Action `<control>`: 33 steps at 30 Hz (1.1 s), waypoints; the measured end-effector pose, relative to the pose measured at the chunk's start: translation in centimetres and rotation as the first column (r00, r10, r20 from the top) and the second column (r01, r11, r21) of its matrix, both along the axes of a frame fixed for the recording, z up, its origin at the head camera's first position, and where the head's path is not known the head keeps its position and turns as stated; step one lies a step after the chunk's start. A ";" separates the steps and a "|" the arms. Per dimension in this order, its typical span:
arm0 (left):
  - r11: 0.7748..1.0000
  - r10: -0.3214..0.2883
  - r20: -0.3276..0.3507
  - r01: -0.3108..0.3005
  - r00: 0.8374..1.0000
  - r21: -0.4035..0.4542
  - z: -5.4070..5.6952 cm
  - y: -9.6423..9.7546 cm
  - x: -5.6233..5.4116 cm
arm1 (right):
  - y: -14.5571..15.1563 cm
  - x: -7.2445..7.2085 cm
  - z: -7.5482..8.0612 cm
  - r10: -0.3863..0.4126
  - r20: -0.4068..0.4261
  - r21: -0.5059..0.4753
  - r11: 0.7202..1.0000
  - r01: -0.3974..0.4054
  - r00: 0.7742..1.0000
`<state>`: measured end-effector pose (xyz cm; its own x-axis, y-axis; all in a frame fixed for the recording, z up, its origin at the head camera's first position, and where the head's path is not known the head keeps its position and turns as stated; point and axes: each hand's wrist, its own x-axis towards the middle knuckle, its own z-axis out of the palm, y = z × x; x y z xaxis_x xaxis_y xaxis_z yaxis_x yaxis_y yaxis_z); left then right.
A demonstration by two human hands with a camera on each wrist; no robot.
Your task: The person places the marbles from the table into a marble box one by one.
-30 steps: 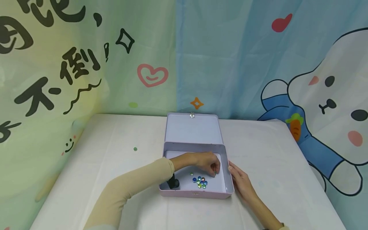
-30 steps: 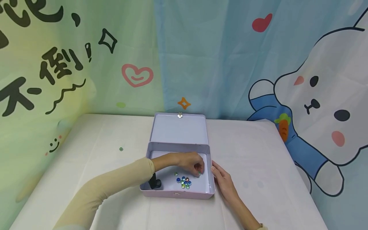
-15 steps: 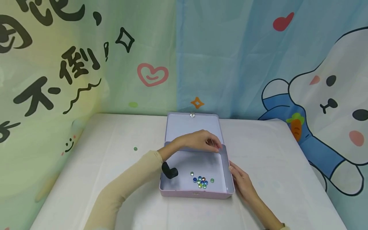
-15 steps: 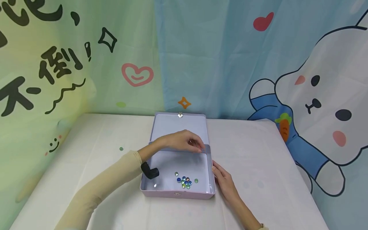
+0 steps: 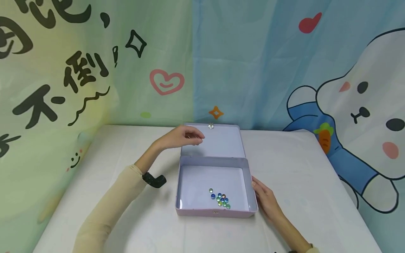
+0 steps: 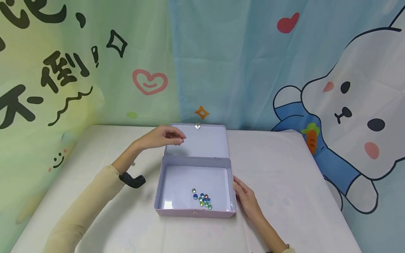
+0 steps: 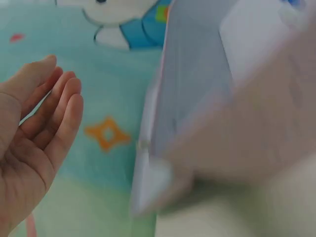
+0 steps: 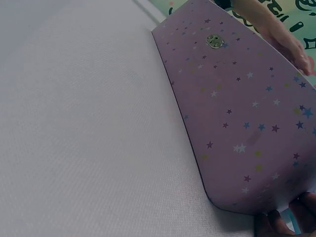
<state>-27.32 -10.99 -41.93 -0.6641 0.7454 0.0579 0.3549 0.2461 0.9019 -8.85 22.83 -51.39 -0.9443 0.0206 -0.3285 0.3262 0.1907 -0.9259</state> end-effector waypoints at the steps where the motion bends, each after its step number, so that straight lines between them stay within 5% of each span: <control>1: 1.000 0.028 -0.004 -0.028 1.000 -0.014 -0.3 -1.1 -0.1 | 0.0 0.0 0.0 0.001 0.002 0.001 1.000 -0.001 1.000; 7: 0.973 0.203 -0.026 -0.204 0.979 -0.107 -2.4 -7.2 0.5 | 0.0 0.1 0.2 -0.016 0.013 -0.002 1.000 0.016 1.000; 14: 0.927 0.309 -0.077 -0.318 0.948 -0.199 -5.3 -12.5 2.8 | -0.3 0.1 0.2 -0.010 0.003 -0.008 1.000 0.010 1.000; 25: 0.842 0.422 -0.221 -0.470 0.879 -0.263 -7.8 -17.1 5.2 | -0.1 -0.1 0.4 -0.001 -0.006 0.010 1.000 0.001 1.000; 33: 0.870 0.360 -0.231 -0.415 0.904 -0.268 -9.1 -17.0 5.6 | -0.2 0.0 0.4 -0.009 -0.008 0.010 1.000 0.010 1.000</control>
